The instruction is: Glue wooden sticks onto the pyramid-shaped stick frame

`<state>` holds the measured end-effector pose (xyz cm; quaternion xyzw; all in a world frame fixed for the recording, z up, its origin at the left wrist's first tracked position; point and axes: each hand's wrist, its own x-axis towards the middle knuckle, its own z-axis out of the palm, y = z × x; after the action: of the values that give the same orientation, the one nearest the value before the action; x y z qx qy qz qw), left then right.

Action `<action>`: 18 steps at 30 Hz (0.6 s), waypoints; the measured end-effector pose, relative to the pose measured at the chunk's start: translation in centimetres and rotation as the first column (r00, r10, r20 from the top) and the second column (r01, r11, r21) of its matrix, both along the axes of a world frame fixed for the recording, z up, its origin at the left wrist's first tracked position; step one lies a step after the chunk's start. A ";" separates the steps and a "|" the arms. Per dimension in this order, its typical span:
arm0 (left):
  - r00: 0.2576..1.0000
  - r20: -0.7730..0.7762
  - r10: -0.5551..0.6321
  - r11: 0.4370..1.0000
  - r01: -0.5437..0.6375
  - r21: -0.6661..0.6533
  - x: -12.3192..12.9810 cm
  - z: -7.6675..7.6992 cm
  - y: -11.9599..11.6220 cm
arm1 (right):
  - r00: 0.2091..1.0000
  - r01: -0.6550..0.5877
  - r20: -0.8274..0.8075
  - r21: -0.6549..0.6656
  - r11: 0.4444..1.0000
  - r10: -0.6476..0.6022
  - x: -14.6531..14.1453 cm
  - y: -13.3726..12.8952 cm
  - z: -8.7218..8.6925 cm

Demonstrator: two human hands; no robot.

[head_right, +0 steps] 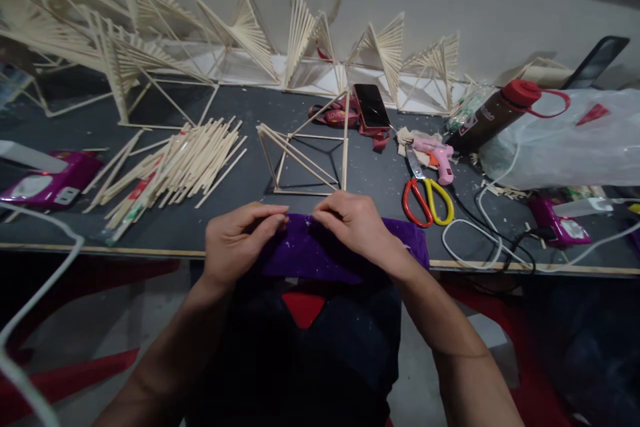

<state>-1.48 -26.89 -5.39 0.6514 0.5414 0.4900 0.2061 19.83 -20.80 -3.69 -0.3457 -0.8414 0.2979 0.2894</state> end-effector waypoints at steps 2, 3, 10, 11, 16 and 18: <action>0.999 -0.034 -0.037 0.999 0.038 0.016 0.3 -0.6 -0.1 | 0.985 -0.070 0.161 0.016 0.997 0.066 -0.9 0.1 -0.5; 0.997 -0.049 -0.058 0.998 0.059 0.028 0.4 -0.9 -0.1 | 0.962 -0.092 0.262 0.029 0.995 0.081 -1.3 0.0 -0.8; 0.987 -0.131 -0.094 0.995 0.095 0.003 1.0 -2.7 0.1 | 0.775 -0.098 0.633 0.113 0.989 0.004 -2.9 -0.3 -1.9; 0.987 -0.133 -0.088 0.996 0.087 -0.009 1.0 -2.9 0.2 | 0.802 -0.079 0.597 0.092 0.993 0.008 -2.6 0.0 -2.0; 0.989 -0.123 -0.084 0.995 0.077 -0.059 0.9 -3.1 0.4 | 0.986 0.086 0.146 -0.019 0.996 -0.082 0.0 1.4 -1.2; 0.994 -0.056 -0.094 0.993 0.089 -0.079 1.0 -2.6 0.3 | 0.998 0.063 -0.018 -0.013 0.998 -0.063 0.3 1.2 -0.2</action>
<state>-0.45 -26.57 -8.03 0.6817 0.5351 0.4393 0.2366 20.18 -19.57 -3.87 -0.3713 -0.8255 0.2969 0.3041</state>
